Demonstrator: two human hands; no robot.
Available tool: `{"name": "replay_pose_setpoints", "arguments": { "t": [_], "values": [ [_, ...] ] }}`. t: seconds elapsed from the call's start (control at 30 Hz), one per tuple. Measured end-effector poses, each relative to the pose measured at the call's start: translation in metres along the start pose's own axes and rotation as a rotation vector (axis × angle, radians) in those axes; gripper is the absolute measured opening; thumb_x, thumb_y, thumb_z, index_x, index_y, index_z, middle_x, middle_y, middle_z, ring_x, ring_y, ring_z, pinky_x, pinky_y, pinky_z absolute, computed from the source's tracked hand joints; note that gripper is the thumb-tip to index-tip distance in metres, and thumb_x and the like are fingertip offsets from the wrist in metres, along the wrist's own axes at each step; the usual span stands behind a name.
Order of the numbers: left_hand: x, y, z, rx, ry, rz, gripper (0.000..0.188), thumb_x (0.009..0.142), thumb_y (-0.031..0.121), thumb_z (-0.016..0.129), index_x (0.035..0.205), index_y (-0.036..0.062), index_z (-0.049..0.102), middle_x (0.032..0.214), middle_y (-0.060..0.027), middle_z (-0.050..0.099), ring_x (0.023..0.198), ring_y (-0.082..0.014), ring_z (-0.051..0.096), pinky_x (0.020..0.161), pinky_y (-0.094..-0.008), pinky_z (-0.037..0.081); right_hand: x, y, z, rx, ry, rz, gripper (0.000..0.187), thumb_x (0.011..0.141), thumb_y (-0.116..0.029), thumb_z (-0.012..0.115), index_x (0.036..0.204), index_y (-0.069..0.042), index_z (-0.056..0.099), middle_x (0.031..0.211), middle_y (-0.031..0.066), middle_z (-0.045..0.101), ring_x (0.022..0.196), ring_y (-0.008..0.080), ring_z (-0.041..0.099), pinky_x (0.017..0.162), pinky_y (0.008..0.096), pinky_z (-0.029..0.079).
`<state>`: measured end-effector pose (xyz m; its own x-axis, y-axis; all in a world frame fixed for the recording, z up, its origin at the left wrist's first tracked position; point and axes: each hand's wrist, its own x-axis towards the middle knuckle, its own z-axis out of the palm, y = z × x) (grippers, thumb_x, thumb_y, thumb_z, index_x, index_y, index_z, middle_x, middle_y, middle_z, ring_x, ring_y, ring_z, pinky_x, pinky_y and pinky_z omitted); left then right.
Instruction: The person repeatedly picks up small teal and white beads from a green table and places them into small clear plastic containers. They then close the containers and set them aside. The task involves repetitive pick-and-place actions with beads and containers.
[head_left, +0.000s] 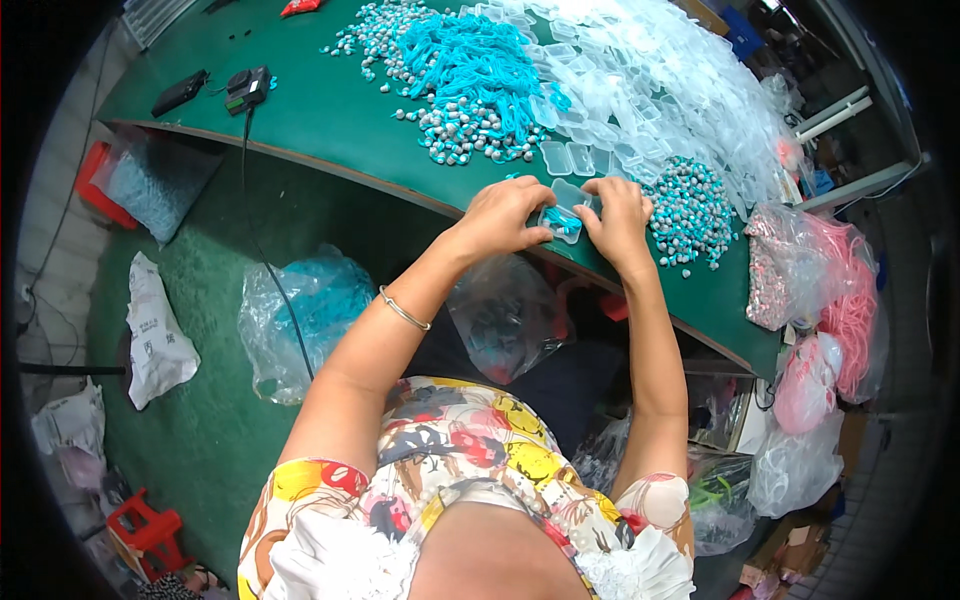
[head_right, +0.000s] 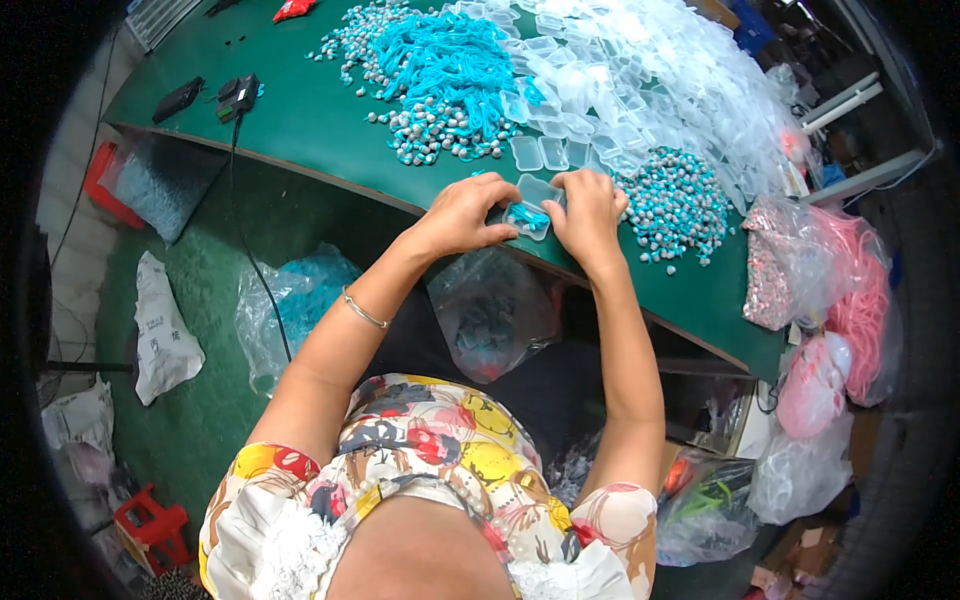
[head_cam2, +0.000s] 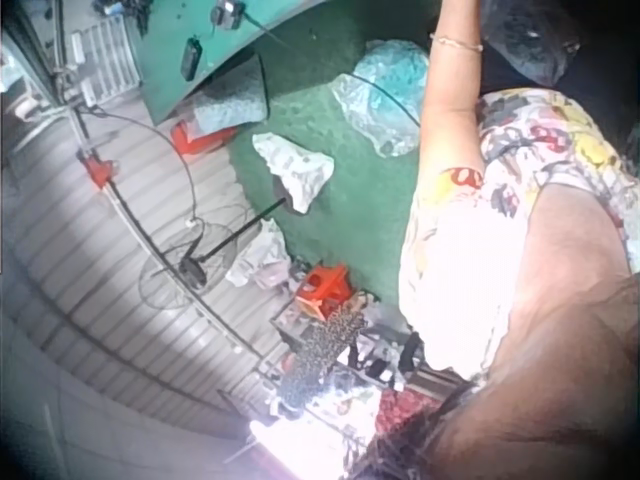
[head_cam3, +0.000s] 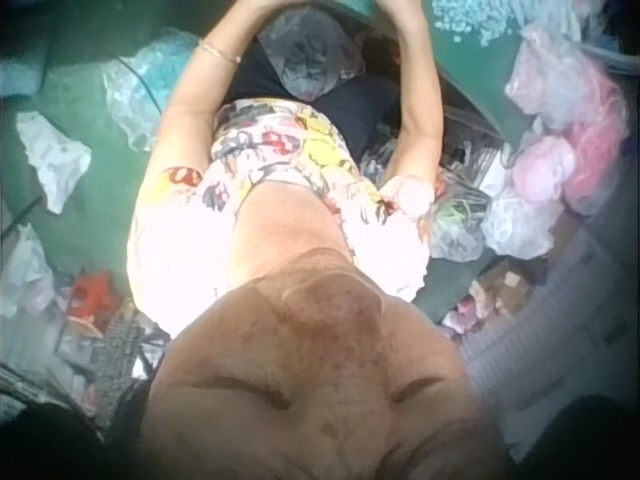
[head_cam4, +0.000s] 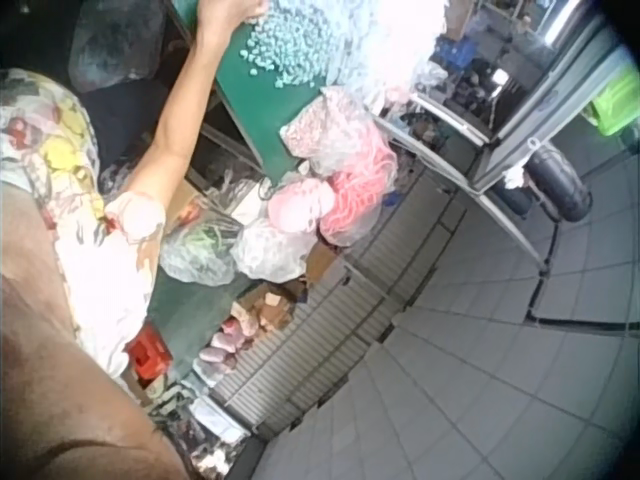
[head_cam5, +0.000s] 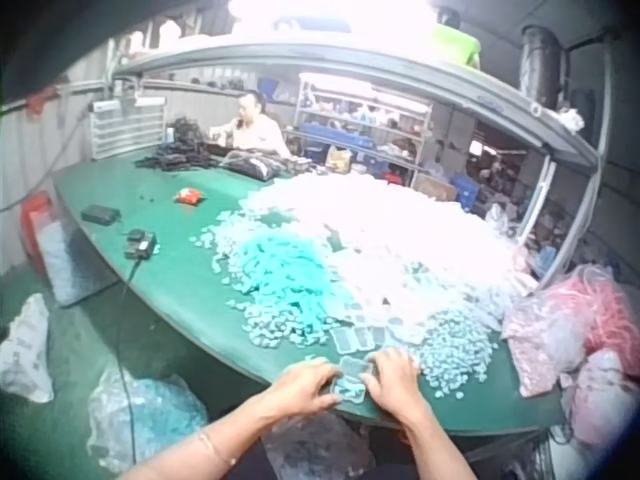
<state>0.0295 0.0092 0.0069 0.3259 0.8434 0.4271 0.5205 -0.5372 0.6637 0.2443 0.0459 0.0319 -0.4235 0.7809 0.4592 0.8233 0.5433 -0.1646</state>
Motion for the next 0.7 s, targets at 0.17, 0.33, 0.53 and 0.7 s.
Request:
{"name": "replay_pose_setpoints", "arguments": {
  "t": [0.17, 0.33, 0.53, 0.7],
  "values": [
    [-0.002, 0.008, -0.003, -0.056, 0.039, -0.033, 0.052, 0.072, 0.017, 0.082, 0.118, 0.0086, 0.060, 0.093, -0.0099, 0.063, 0.089, -0.0306, 0.064, 0.077, -0.0415, 0.051, -0.006, 0.005, -0.006, 0.320, -0.005, -0.065, 0.027, 0.077, -0.013, 0.077, 0.100, -0.006, 0.065, 0.094, 0.0093, 0.066, 0.096, 0.0311, 0.060, 0.088, 0.0438, 0.044],
    [-0.005, 0.001, 0.006, 0.158, 0.088, 0.148, 0.035, 0.084, 0.021, 0.073, 0.114, 0.0087, 0.062, 0.093, -0.0107, 0.061, 0.089, -0.0329, 0.062, 0.078, -0.0431, 0.049, -0.026, -0.018, -0.022, 0.376, 0.000, -0.262, 0.029, 0.080, -0.006, 0.073, 0.107, -0.002, 0.064, 0.102, 0.0153, 0.064, 0.096, 0.0349, 0.060, 0.082, 0.0421, 0.049],
    [-0.007, 0.004, 0.006, 0.144, 0.053, 0.131, 0.020, 0.094, 0.026, 0.063, 0.100, 0.0073, 0.065, 0.091, -0.0109, 0.060, 0.085, -0.0336, 0.062, 0.073, -0.0444, 0.048, -0.038, -0.021, 0.000, 0.483, 0.013, -0.113, 0.023, 0.082, -0.007, 0.072, 0.104, -0.001, 0.066, 0.093, 0.0143, 0.062, 0.085, 0.0335, 0.060, 0.074, 0.0412, 0.049],
    [-0.013, 0.000, 0.004, 0.033, 0.098, 0.115, 0.021, 0.092, 0.026, 0.065, 0.085, 0.0066, 0.066, 0.082, -0.0112, 0.060, 0.074, -0.0344, 0.061, 0.065, -0.0449, 0.047, -0.027, -0.024, -0.009, 0.684, -0.170, -0.002, 0.015, 0.087, -0.008, 0.069, 0.098, 0.001, 0.069, 0.084, 0.0122, 0.063, 0.079, 0.0239, 0.062, 0.068, 0.0337, 0.048]
  ]
}}
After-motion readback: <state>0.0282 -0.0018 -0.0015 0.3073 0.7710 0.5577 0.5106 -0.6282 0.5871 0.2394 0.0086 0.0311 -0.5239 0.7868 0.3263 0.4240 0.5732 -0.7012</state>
